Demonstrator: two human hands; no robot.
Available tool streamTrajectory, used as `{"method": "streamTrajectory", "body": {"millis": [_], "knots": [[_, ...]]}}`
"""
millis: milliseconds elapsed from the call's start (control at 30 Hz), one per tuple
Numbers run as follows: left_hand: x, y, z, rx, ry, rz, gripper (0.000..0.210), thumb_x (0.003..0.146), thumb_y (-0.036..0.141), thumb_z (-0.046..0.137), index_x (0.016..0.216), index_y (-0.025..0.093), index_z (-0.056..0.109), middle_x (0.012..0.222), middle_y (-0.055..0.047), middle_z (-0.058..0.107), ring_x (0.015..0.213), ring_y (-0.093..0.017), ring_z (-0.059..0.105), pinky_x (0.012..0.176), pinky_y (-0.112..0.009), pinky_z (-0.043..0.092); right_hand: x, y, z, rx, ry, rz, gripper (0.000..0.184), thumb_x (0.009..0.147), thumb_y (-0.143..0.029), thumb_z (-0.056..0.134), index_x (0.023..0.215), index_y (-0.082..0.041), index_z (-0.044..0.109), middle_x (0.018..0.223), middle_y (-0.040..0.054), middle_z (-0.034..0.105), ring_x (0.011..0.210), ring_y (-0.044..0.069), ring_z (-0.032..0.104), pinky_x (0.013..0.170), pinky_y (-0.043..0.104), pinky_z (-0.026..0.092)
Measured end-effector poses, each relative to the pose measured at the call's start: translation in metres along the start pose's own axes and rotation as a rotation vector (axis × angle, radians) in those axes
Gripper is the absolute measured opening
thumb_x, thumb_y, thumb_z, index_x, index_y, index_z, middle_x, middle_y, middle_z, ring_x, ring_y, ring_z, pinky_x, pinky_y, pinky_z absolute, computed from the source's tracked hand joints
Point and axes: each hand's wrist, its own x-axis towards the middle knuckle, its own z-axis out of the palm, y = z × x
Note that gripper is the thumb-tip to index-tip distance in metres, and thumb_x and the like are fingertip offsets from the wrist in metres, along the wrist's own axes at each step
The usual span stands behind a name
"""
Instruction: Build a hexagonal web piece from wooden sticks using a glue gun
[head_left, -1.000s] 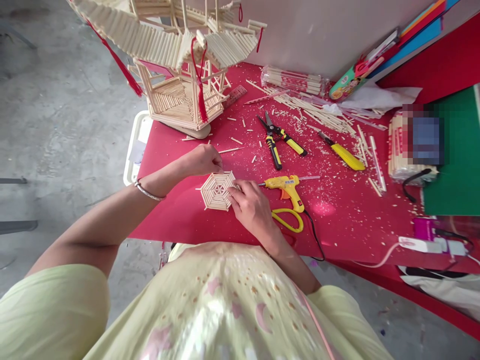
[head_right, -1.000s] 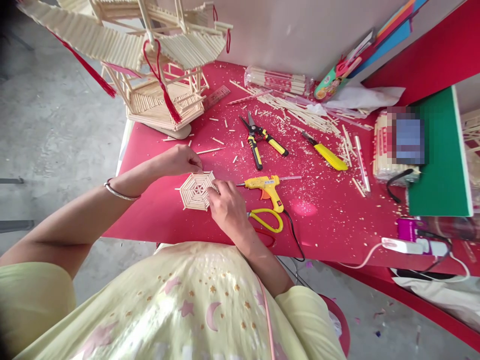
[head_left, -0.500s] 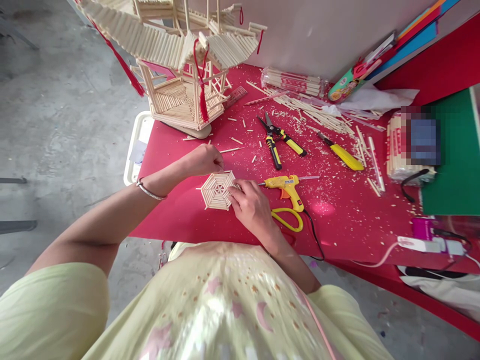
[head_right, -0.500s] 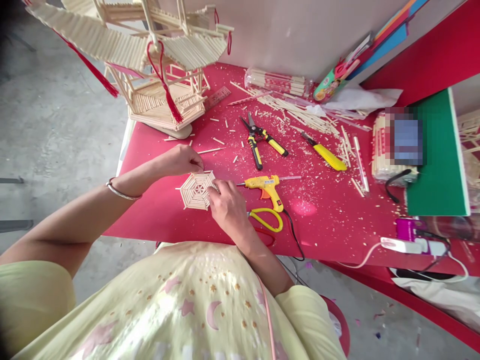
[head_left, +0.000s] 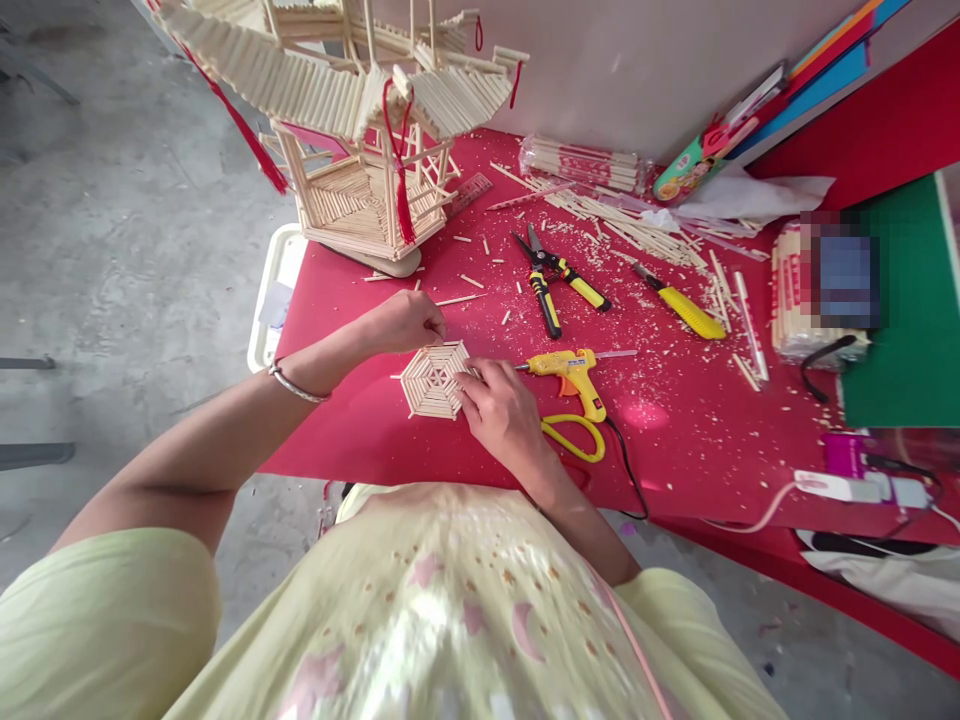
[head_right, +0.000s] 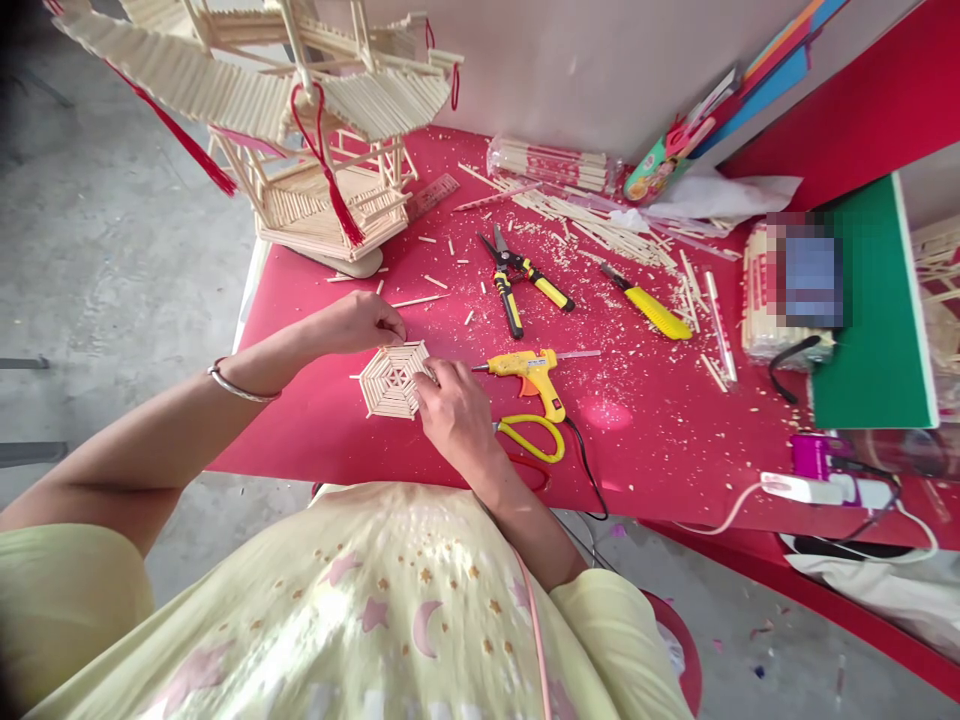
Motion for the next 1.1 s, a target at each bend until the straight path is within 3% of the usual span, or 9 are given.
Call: {"method": "streamTrajectory", "body": {"millis": [667,800,900,1000,1100], "knots": [[0.001,-0.001,0.003,0.090,-0.036,0.008,0.016,0.067,0.014,0.059,0.065,0.017,0.075,0.055,0.002,0.065,0.053,-0.011,0.052,0.057,-0.025,0.036,-0.005,-0.004,-0.004,0.010,0.005,0.012,0.032,0.099,-0.014,0.053,0.125,-0.021,0.070,0.131,0.0116,0.064,0.119,0.028,0.057,0.102,0.043,0.052],[-0.003,-0.004,0.003,0.086,-0.005,-0.004,0.015,0.069,0.016,0.058,0.065,0.017,0.073,0.057,0.001,0.066,0.054,-0.012,0.053,0.054,-0.025,0.035,-0.037,-0.002,-0.025,-0.006,0.001,0.068,0.030,0.102,-0.020,0.051,0.128,-0.022,0.067,0.123,0.0104,0.067,0.113,0.026,0.060,0.100,0.042,0.052],[-0.010,-0.002,-0.001,0.061,0.055,-0.023,0.014,0.073,0.020,0.060,0.070,0.017,0.073,0.061,0.000,0.066,0.056,-0.012,0.052,0.053,-0.025,0.033,-0.072,0.006,-0.046,-0.139,-0.064,0.190,0.029,0.099,-0.025,0.056,0.125,-0.022,0.068,0.117,0.0101,0.069,0.109,0.028,0.060,0.097,0.044,0.053],[-0.019,0.005,-0.006,-0.035,0.091,0.007,0.015,0.079,0.025,0.062,0.080,0.017,0.075,0.070,-0.001,0.070,0.059,-0.012,0.053,0.057,-0.025,0.037,-0.102,0.010,-0.062,-0.274,-0.198,0.279,0.046,0.090,-0.020,0.062,0.137,-0.021,0.061,0.132,0.0130,0.062,0.122,0.034,0.054,0.102,0.049,0.051],[-0.027,0.012,-0.007,-0.230,0.042,0.019,0.017,0.082,0.032,0.067,0.084,0.016,0.073,0.073,-0.002,0.071,0.062,-0.012,0.055,0.059,-0.024,0.040,-0.120,0.007,-0.070,-0.321,-0.241,0.338,0.064,0.084,-0.017,0.062,0.147,-0.019,0.052,0.143,0.0158,0.052,0.129,0.035,0.051,0.106,0.049,0.050]]}}
